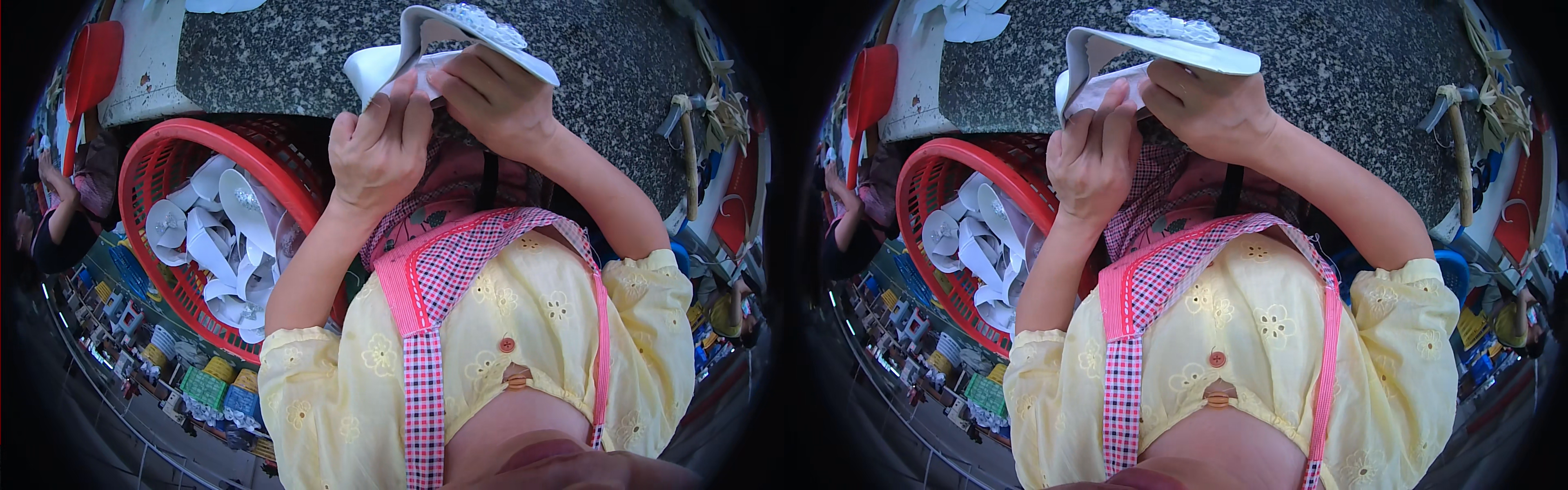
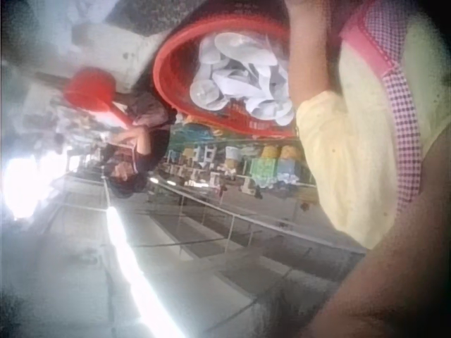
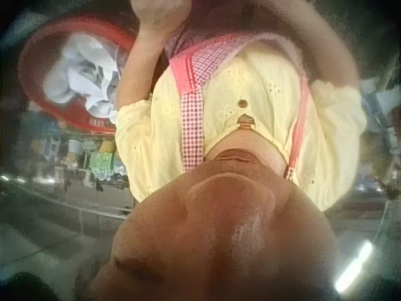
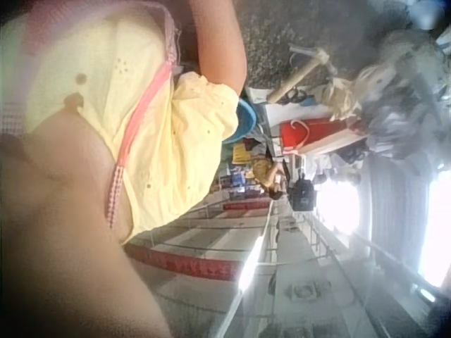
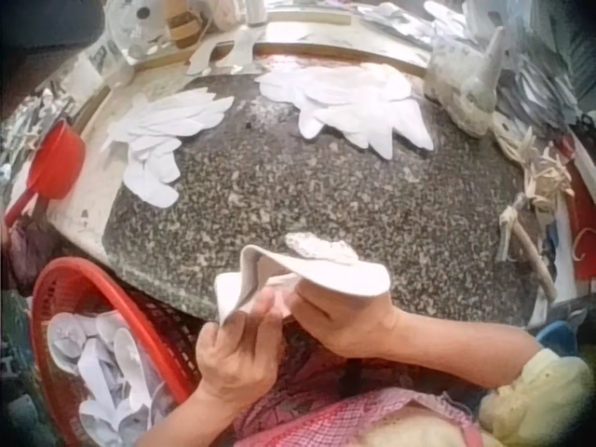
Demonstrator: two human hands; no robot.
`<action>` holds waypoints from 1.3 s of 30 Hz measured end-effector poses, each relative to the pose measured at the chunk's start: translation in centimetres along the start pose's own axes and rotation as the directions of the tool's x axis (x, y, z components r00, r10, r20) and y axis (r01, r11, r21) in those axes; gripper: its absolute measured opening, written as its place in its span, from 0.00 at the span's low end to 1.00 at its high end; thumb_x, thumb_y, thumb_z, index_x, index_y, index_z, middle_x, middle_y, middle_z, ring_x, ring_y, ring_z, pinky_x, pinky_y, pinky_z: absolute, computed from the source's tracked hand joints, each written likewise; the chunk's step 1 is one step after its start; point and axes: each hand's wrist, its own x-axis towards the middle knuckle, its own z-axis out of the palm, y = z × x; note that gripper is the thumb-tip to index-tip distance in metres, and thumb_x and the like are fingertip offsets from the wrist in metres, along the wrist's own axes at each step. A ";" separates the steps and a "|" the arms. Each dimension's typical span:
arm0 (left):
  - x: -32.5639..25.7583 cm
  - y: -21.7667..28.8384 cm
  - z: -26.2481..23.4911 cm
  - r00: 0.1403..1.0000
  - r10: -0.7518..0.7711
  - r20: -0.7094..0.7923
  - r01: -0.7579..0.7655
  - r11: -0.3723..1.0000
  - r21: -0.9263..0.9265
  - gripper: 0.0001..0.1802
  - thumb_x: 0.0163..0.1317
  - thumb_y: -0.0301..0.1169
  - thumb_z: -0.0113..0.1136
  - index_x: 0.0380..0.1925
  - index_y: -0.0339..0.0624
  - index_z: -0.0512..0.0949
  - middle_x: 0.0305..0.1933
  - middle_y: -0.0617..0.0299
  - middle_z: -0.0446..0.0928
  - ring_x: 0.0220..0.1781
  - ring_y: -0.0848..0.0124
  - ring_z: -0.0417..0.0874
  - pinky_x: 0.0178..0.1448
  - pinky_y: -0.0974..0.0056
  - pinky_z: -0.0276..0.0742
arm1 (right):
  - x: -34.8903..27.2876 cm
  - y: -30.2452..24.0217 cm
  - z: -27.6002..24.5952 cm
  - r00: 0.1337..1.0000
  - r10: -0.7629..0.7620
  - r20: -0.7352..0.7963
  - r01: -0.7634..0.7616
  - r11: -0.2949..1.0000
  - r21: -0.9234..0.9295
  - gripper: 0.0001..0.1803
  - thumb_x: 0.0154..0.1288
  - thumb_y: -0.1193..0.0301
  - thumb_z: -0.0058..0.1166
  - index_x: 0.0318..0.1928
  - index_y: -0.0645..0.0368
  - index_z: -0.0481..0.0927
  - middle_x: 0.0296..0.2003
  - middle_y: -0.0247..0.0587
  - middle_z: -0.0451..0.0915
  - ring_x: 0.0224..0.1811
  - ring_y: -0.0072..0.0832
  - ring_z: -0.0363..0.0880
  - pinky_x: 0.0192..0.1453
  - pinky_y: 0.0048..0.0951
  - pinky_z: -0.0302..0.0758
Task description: The person assembles white shoe uppers decorated with bows by hand, then inspects them.
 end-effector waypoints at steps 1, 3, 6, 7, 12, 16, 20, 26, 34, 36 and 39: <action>0.0 0.0 0.0 1.000 0.002 0.014 -0.002 1.000 -0.004 0.09 0.46 0.28 0.59 0.31 0.46 0.76 0.44 0.69 0.78 0.32 0.76 0.72 0.30 0.70 0.62 | 0.1 0.0 0.0 1.000 -0.013 0.017 0.013 1.000 -0.013 0.16 0.35 0.72 0.57 0.32 0.55 0.76 0.31 0.30 0.75 0.32 0.27 0.76 0.31 0.25 0.74; -0.1 -0.2 -0.1 1.000 0.013 0.018 -0.013 1.000 -0.007 0.09 0.47 0.28 0.59 0.31 0.46 0.76 0.45 0.70 0.78 0.33 0.76 0.72 0.31 0.70 0.61 | 0.1 -0.1 -0.2 0.999 -0.010 0.051 0.011 1.000 -0.012 0.16 0.36 0.72 0.56 0.33 0.56 0.76 0.31 0.31 0.75 0.33 0.27 0.76 0.32 0.25 0.74; -0.3 -0.3 -0.3 0.998 0.043 0.036 -0.043 0.999 -0.012 0.09 0.47 0.28 0.58 0.32 0.46 0.76 0.47 0.69 0.77 0.34 0.76 0.72 0.32 0.70 0.59 | -0.1 -0.5 -0.3 0.995 0.026 0.095 -0.026 1.000 0.004 0.17 0.40 0.72 0.54 0.37 0.57 0.75 0.34 0.33 0.74 0.36 0.28 0.76 0.34 0.26 0.74; -0.4 -0.2 -0.3 0.997 0.057 0.052 -0.056 0.998 -0.013 0.10 0.48 0.28 0.57 0.33 0.46 0.76 0.47 0.69 0.77 0.35 0.76 0.71 0.33 0.70 0.58 | -0.2 -0.6 -0.3 0.993 0.055 0.107 -0.058 0.998 0.022 0.17 0.42 0.72 0.53 0.39 0.57 0.75 0.36 0.34 0.74 0.37 0.29 0.76 0.36 0.27 0.75; -0.2 0.2 -1.4 0.981 0.095 0.172 -0.111 0.990 0.086 0.15 0.49 0.27 0.53 0.41 0.43 0.75 0.51 0.65 0.75 0.40 0.76 0.71 0.34 0.68 0.58 | -0.2 -0.9 -0.6 0.986 0.112 0.122 -0.123 0.989 0.086 0.20 0.46 0.72 0.51 0.44 0.59 0.74 0.41 0.37 0.71 0.43 0.33 0.74 0.43 0.31 0.74; -0.4 0.3 -2.1 0.964 0.092 0.248 -0.123 0.986 0.110 0.21 0.49 0.26 0.51 0.47 0.41 0.73 0.57 0.63 0.71 0.45 0.76 0.70 0.35 0.65 0.58 | -0.1 -0.8 -1.5 0.960 0.178 0.217 -0.221 0.957 0.190 0.20 0.50 0.74 0.50 0.48 0.60 0.74 0.45 0.39 0.72 0.48 0.36 0.73 0.49 0.33 0.73; -0.4 -0.3 -3.1 0.922 0.131 0.364 -0.178 0.979 0.098 0.23 0.48 0.27 0.52 0.49 0.40 0.71 0.58 0.62 0.69 0.48 0.76 0.69 0.36 0.64 0.58 | -0.7 0.5 -3.5 0.913 0.133 0.386 -0.224 0.954 0.200 0.20 0.51 0.76 0.52 0.49 0.59 0.75 0.50 0.40 0.74 0.53 0.34 0.72 0.53 0.32 0.72; 1.1 -0.4 -3.8 0.854 0.260 0.451 -0.302 0.953 0.021 0.21 0.48 0.27 0.50 0.45 0.32 0.74 0.52 0.54 0.73 0.50 0.72 0.69 0.43 0.57 0.63 | -0.1 1.6 -4.6 0.911 0.066 0.407 -0.209 0.925 0.317 0.17 0.48 0.77 0.56 0.42 0.57 0.78 0.43 0.41 0.75 0.47 0.37 0.74 0.49 0.32 0.73; 2.2 -2.7 -7.5 0.855 0.288 0.432 -0.429 0.861 0.273 0.17 0.50 0.31 0.52 0.42 0.42 0.75 0.54 0.64 0.72 0.59 0.79 0.68 0.56 0.53 0.51 | 1.5 -1.1 -1.1 0.953 0.242 0.183 -0.289 0.906 0.308 0.13 0.46 0.69 0.58 0.37 0.54 0.78 0.27 0.38 0.76 0.28 0.39 0.76 0.35 0.37 0.74; 2.0 -3.1 -6.9 0.861 0.323 0.392 -0.451 0.841 0.299 0.18 0.48 0.32 0.53 0.42 0.45 0.75 0.45 0.68 0.74 0.51 0.79 0.72 0.46 0.60 0.55 | 2.3 0.2 0.0 0.993 0.115 -0.012 -0.109 0.967 0.230 0.09 0.43 0.70 0.55 0.29 0.57 0.76 0.28 0.39 0.76 0.32 0.37 0.76 0.38 0.34 0.74; 2.7 -3.3 -5.1 0.892 0.339 0.301 -0.427 0.850 0.308 0.15 0.46 0.32 0.54 0.37 0.46 0.75 0.35 0.70 0.73 0.43 0.79 0.73 0.39 0.65 0.55 | 4.5 2.4 -4.9 0.898 -0.326 0.296 0.392 0.898 -0.201 0.08 0.42 0.70 0.54 0.24 0.62 0.77 0.38 0.46 0.77 0.41 0.32 0.76 0.46 0.35 0.74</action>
